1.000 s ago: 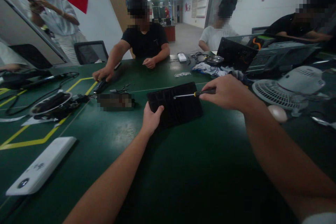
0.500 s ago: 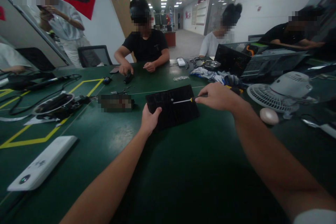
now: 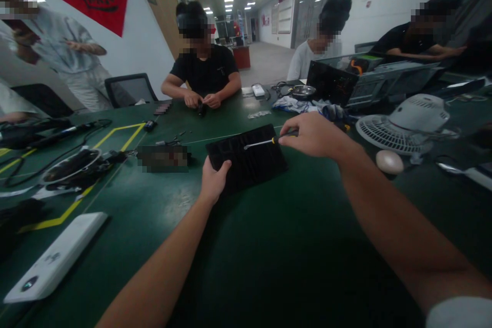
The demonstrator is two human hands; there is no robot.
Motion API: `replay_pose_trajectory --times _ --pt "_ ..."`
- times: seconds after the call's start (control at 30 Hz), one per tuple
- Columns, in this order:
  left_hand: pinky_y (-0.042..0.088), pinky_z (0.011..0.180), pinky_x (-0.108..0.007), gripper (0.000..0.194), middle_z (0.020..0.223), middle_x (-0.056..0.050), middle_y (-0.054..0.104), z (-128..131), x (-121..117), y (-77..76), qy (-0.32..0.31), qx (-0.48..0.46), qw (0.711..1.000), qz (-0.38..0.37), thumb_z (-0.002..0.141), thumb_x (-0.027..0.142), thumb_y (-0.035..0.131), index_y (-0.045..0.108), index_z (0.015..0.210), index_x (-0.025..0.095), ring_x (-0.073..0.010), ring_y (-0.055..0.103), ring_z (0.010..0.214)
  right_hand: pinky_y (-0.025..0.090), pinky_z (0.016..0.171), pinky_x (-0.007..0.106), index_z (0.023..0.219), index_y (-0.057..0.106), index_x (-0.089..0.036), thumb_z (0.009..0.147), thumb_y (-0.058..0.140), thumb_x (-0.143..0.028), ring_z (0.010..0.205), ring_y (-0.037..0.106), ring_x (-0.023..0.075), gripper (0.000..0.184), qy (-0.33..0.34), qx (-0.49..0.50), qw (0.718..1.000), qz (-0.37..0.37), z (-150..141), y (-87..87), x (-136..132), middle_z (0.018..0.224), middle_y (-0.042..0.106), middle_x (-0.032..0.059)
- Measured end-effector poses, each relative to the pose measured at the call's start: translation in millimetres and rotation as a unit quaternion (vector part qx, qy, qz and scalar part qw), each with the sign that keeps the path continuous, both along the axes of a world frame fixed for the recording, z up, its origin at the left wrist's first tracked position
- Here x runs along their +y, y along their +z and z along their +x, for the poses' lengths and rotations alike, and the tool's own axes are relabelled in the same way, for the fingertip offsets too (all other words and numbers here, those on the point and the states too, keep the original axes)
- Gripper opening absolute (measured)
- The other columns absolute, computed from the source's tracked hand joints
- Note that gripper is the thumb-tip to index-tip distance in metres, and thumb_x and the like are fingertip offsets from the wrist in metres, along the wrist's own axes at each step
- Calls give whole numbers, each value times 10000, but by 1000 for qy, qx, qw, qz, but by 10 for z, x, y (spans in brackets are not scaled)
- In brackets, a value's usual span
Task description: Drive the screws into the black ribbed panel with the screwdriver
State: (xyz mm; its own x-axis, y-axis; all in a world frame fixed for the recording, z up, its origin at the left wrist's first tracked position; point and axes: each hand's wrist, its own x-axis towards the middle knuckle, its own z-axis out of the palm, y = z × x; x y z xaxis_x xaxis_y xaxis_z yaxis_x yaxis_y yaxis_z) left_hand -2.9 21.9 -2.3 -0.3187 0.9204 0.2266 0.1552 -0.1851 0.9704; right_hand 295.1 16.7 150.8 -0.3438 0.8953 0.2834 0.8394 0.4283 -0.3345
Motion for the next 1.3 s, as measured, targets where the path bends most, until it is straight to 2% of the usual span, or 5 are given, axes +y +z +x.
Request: replay_pose_trajectory --times 0.13,0.53,0.83,1.1,1.3 --pt "599 1075 -487 418 1186 -97 780 -13 8 -27 -5 -1 1000 -1 811 284 815 692 1202 201 -285 757 1122 469 731 372 988 885 -207 912 724 -367 817 729 253 239 0 -5 1000 -3 -15 -37 23 884 823 82" --pt "604 1053 -492 421 1185 -102 783 -13 12 -42 -8 -7 1000 -4 813 278 817 684 1205 201 -289 759 1102 503 785 360 972 888 -209 913 739 -355 849 744 250 217 1 -13 1000 6 -47 -70 27 882 825 80" --pt "608 1041 -477 403 1168 -96 783 -12 8 -47 0 2 1000 4 810 267 808 684 1189 203 -280 761 1089 540 861 366 1106 890 -229 949 725 -325 911 770 251 248 16 1 1000 -20 -78 -54 -16 983 846 76" --pt "609 1055 -503 402 1179 -106 780 -13 7 -48 0 0 1000 5 818 266 806 678 1194 206 -295 764 1110 508 830 376 1042 835 -190 813 767 -200 931 719 272 239 -5 -44 999 26 -115 -88 -44 986 800 98" --pt "600 1072 -517 419 1195 -111 778 -25 9 -55 -1 4 1000 3 817 276 811 678 1208 204 -302 759 1120 507 839 424 1090 846 -200 957 660 -421 1002 724 336 318 -48 -106 993 1 -160 -48 -102 1060 809 151"
